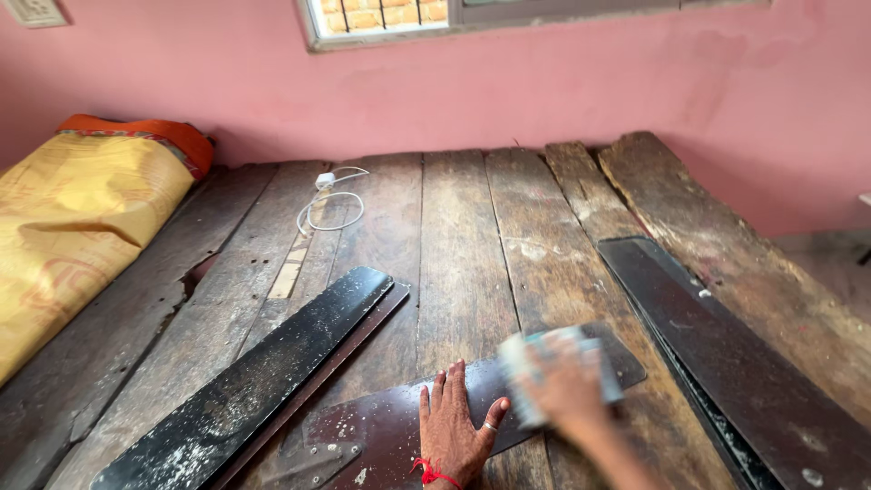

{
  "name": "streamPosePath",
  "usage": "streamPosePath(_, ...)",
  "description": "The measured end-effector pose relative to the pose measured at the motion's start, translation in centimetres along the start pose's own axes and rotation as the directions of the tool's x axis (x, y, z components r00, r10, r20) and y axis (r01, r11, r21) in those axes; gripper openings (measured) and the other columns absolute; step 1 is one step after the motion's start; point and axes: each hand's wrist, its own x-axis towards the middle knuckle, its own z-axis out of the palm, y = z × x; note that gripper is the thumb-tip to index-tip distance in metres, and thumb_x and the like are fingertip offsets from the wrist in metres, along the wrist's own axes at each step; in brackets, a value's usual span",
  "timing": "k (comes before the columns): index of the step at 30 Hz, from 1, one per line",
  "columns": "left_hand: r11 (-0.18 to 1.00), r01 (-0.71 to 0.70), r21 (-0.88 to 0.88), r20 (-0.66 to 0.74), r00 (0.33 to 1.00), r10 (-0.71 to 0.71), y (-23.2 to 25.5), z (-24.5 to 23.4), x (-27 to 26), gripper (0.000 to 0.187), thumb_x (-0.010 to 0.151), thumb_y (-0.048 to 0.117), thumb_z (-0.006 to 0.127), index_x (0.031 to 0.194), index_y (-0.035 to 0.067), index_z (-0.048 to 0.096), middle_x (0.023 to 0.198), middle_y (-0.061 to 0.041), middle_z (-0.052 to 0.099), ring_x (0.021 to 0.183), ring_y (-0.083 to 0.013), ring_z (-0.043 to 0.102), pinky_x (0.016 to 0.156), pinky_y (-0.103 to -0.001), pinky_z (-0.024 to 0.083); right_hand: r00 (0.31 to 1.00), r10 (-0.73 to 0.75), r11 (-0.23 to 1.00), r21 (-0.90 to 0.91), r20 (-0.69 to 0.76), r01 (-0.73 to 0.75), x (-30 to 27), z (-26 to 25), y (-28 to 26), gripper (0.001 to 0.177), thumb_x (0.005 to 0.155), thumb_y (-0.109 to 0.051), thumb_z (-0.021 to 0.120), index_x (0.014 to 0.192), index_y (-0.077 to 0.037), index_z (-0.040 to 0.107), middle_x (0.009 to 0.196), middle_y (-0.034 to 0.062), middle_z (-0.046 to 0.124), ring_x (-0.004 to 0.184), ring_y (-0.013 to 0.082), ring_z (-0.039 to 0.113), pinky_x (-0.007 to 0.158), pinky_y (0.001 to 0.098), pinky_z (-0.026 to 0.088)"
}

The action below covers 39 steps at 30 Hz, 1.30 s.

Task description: The person wipes several dark rectangular panels on a wooden table using a cloth. They handle the panels one at a time, rubbing the surfaces and occasionally repositioning them. The task continues across multiple panels without a visible final stacking or storage step.

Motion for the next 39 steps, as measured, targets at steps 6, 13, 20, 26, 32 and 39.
streamPosePath(6,0.982,-0.165,-0.091,-0.027,0.986,0.163,-3.0,-0.6,-1.0,0.103,0.087,0.078,0.045,0.155,0.002,0.024,0.156,-0.018,0.035,0.150,-0.0333,0.024,0.121,-0.050,0.012,0.858,-0.344,0.926,0.012,-0.380,0.377,-2.4,2.5,-7.7,0.068,0.093,-0.061,0.039,0.152,-0.031,0.029,0.162,0.0058,0.026,0.148,0.0299,0.021,0.114,0.0567,0.011)
streamPosePath(13,0.979,-0.113,0.168,0.232,0.970,0.072,-7.6,-2.9,-2.1,0.110,0.085,0.082,0.045,0.156,0.004,0.013,0.162,-0.017,0.017,0.151,-0.0347,0.008,0.120,-0.055,0.001,0.930,0.005,0.999,-0.041,-0.368,-0.022,0.3,3.2,6.3,0.072,0.089,-0.065,0.031,0.155,-0.037,0.027,0.160,-0.0009,0.026,0.146,0.0225,0.025,0.117,0.0514,0.014)
streamPosePath(20,0.979,-0.102,0.178,0.213,0.975,0.063,-7.0,-3.1,-2.5,0.110,0.086,0.083,0.042,0.156,0.003,0.013,0.162,-0.019,0.019,0.152,-0.0351,0.010,0.121,-0.055,0.003,0.951,0.069,0.986,-0.122,-0.301,-0.110,-0.3,2.6,-0.3,0.062,0.096,-0.061,0.030,0.152,-0.034,0.029,0.159,0.0041,0.029,0.149,0.0257,0.024,0.118,0.0615,0.011)
streamPosePath(26,0.969,-0.217,0.116,0.065,0.975,0.210,-8.0,-3.6,-3.9,0.092,0.092,0.069,0.045,0.154,0.003,0.026,0.160,-0.021,0.026,0.150,-0.0370,0.017,0.120,-0.055,0.008,0.847,-0.223,0.965,0.014,-0.482,0.262,-2.9,3.2,-11.8,0.064,0.092,-0.059,0.042,0.149,-0.032,0.040,0.155,0.0039,0.037,0.143,0.0265,0.032,0.115,0.0583,0.019)
streamPosePath(32,0.933,-0.214,0.290,0.060,0.977,0.206,-12.7,-8.0,-5.5,0.085,0.096,0.063,0.049,0.150,0.001,0.027,0.157,-0.025,0.026,0.146,-0.0405,0.018,0.116,-0.057,0.001,0.949,-0.088,0.993,-0.100,-0.303,0.060,-1.4,2.9,-2.7,0.062,0.093,-0.065,0.033,0.150,-0.041,0.032,0.159,-0.0047,0.032,0.150,0.0161,0.026,0.124,0.0524,0.015)
streamPosePath(39,0.958,-0.002,0.287,0.003,1.000,0.001,-13.2,-8.4,-5.5,0.085,0.091,0.059,0.052,0.150,0.004,0.027,0.155,-0.018,0.031,0.147,-0.0335,0.021,0.120,-0.053,0.003,0.966,0.134,0.987,-0.055,-0.222,-0.150,-0.5,2.2,3.6,0.069,0.093,-0.067,0.021,0.153,-0.034,0.018,0.162,0.0006,0.015,0.148,0.0240,0.015,0.115,0.0550,0.008)
